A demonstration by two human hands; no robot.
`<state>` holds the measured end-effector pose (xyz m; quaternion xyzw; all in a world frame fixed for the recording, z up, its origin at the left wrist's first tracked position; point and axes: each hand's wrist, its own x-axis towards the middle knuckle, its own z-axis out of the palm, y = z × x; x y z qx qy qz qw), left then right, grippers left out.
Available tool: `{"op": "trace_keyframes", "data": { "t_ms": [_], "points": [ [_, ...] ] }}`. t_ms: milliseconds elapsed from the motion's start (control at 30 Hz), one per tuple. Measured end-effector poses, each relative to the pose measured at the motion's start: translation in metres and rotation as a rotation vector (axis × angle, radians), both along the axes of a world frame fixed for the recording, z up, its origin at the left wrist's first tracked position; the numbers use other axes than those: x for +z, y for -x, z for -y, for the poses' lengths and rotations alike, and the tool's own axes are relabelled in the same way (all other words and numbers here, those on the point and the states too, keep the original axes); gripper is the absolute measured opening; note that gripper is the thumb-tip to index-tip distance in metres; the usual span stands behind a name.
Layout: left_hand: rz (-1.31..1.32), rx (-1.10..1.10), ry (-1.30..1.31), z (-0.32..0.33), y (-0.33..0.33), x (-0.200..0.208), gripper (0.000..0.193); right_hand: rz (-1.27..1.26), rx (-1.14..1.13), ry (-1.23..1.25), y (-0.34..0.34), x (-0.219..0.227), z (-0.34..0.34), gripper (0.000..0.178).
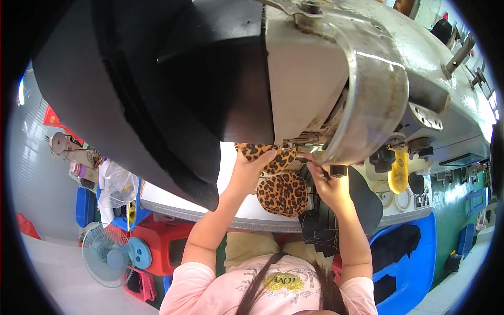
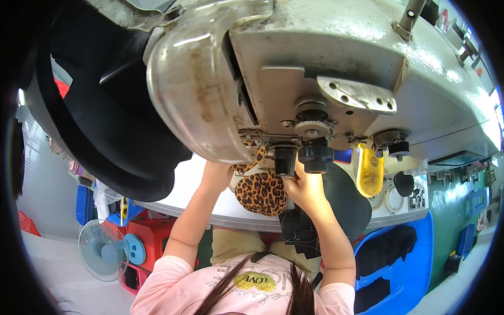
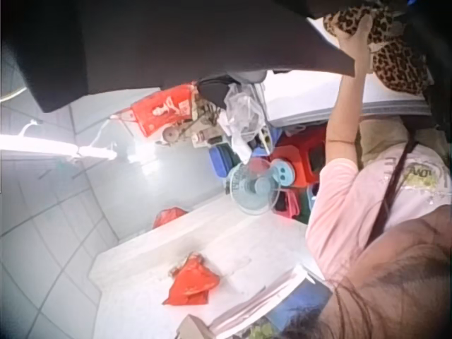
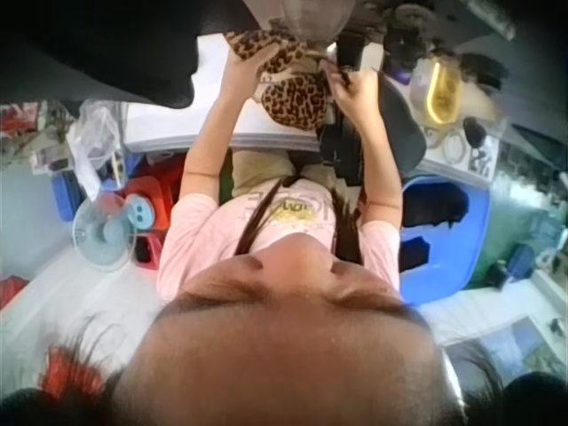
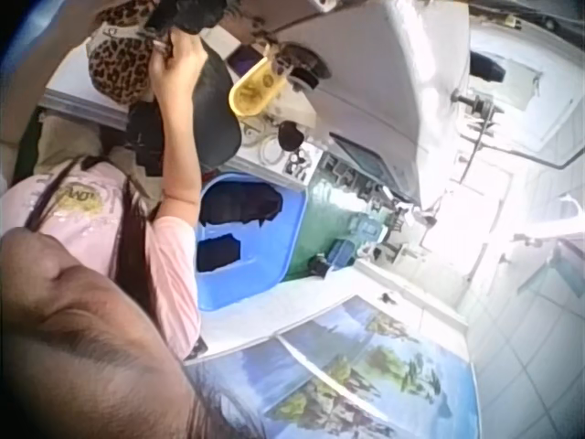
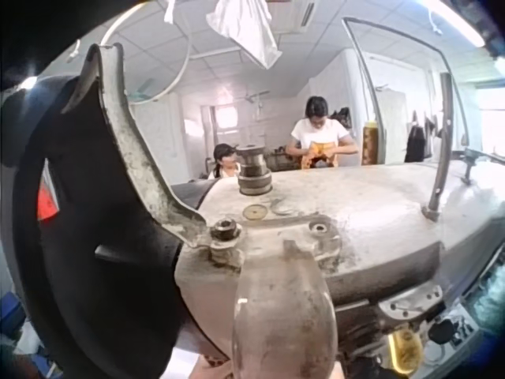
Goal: The person stitches patterned shoe parts together using a sewing machine and trims the threads with thread snips.
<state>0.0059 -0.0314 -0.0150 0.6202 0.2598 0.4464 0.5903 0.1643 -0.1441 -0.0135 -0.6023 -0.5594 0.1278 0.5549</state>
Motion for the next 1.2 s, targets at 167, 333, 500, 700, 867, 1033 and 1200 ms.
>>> {"op": "trace_keyframes", "data": {
  "t_ms": [167, 333, 500, 700, 867, 1033, 1200],
  "points": [
    [-0.125, -0.196, -0.020, -0.011, 0.006, 0.022, 0.025, 0.344, -0.082, 0.028, 0.006, 0.001, -0.007, 0.030],
    [-0.099, -0.064, 0.068, 0.005, 0.002, 0.018, 0.027, 0.388, -0.116, -0.019, -0.002, -0.013, -0.012, 0.031],
    [-0.095, -0.110, 0.131, -0.002, 0.001, 0.030, 0.023, 0.505, -0.155, -0.113, -0.006, -0.019, -0.014, 0.026],
    [-0.336, -0.166, -0.413, -0.046, 0.014, 0.004, 0.022, 0.384, -0.075, 0.013, 0.007, 0.002, -0.009, 0.040],
    [-0.460, -0.192, -0.619, -0.055, 0.004, -0.004, 0.028, 0.458, -0.121, -0.063, 0.006, -0.003, -0.011, 0.052],
    [-0.357, -0.222, -0.319, -0.051, 0.002, -0.004, 0.029, 0.461, -0.108, -0.043, 0.007, 0.000, -0.010, 0.055],
    [-0.344, -0.111, -0.521, -0.037, 0.011, -0.013, 0.024, 0.425, -0.114, -0.008, 0.004, -0.006, -0.009, 0.056]
  ]
}}
